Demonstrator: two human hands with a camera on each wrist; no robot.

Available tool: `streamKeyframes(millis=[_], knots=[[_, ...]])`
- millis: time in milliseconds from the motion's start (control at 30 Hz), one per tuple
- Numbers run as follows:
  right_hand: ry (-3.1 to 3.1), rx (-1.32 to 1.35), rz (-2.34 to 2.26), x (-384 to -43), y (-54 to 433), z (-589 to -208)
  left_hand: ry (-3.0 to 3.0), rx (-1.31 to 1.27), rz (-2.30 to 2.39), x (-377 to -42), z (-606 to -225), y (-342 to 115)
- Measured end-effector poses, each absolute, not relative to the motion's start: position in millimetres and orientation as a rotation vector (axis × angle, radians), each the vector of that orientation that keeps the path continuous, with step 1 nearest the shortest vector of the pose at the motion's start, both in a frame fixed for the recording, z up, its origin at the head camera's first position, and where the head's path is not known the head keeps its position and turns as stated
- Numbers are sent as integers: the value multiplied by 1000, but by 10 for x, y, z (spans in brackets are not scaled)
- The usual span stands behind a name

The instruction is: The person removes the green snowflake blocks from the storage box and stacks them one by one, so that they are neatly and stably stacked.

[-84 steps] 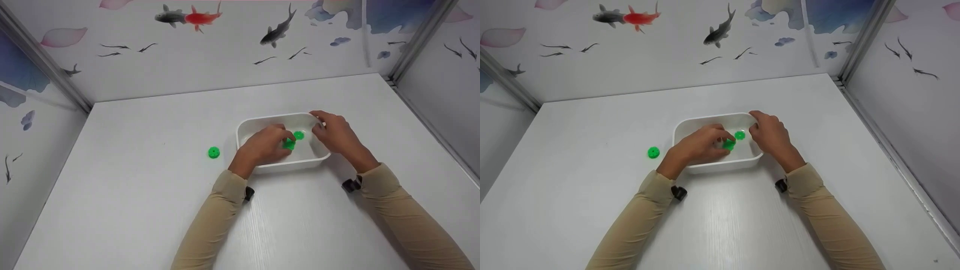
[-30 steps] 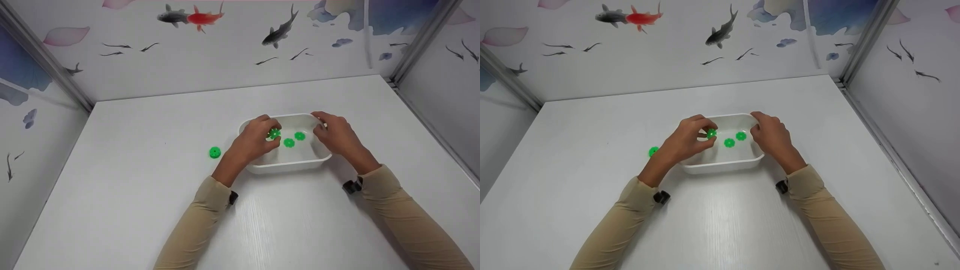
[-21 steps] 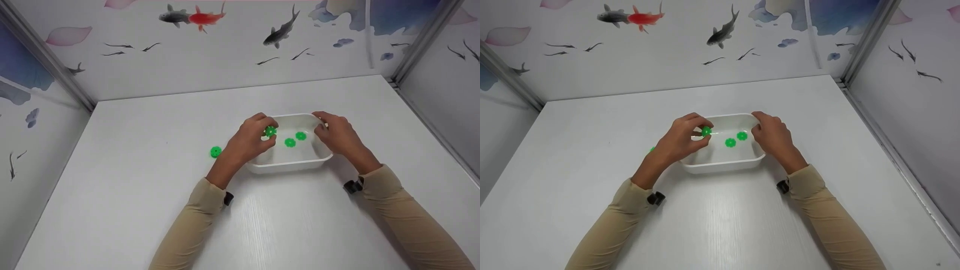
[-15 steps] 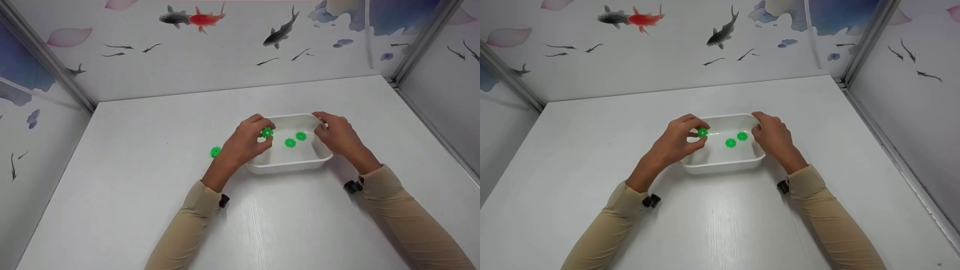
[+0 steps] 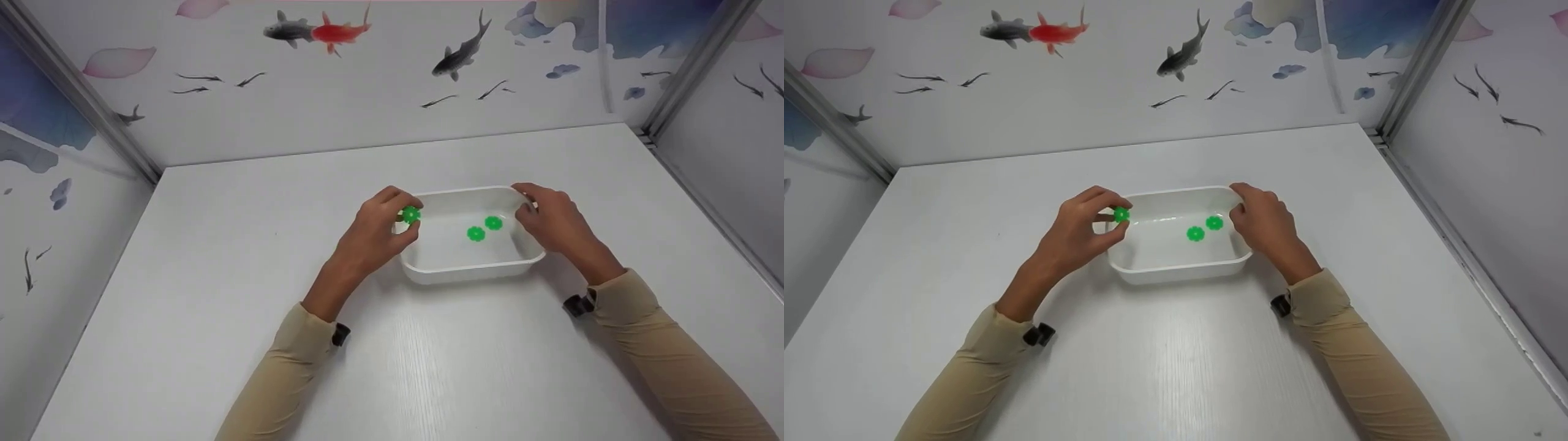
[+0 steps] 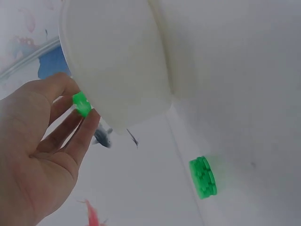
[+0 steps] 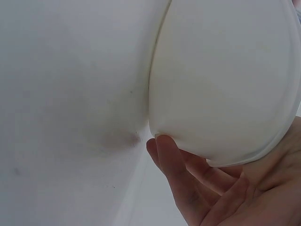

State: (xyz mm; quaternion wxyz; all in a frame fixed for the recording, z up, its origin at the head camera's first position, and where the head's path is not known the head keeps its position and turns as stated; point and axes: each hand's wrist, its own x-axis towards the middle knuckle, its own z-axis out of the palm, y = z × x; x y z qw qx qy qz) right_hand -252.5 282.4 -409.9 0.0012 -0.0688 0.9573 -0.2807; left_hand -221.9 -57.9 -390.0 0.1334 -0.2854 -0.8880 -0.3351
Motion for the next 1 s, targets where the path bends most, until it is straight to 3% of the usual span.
streamKeyframes(millis=[1000], knots=[[2979,-208,-888,-2518,2823,-4071,-2553,-715,-1054,-2158,-3987,-1087]])
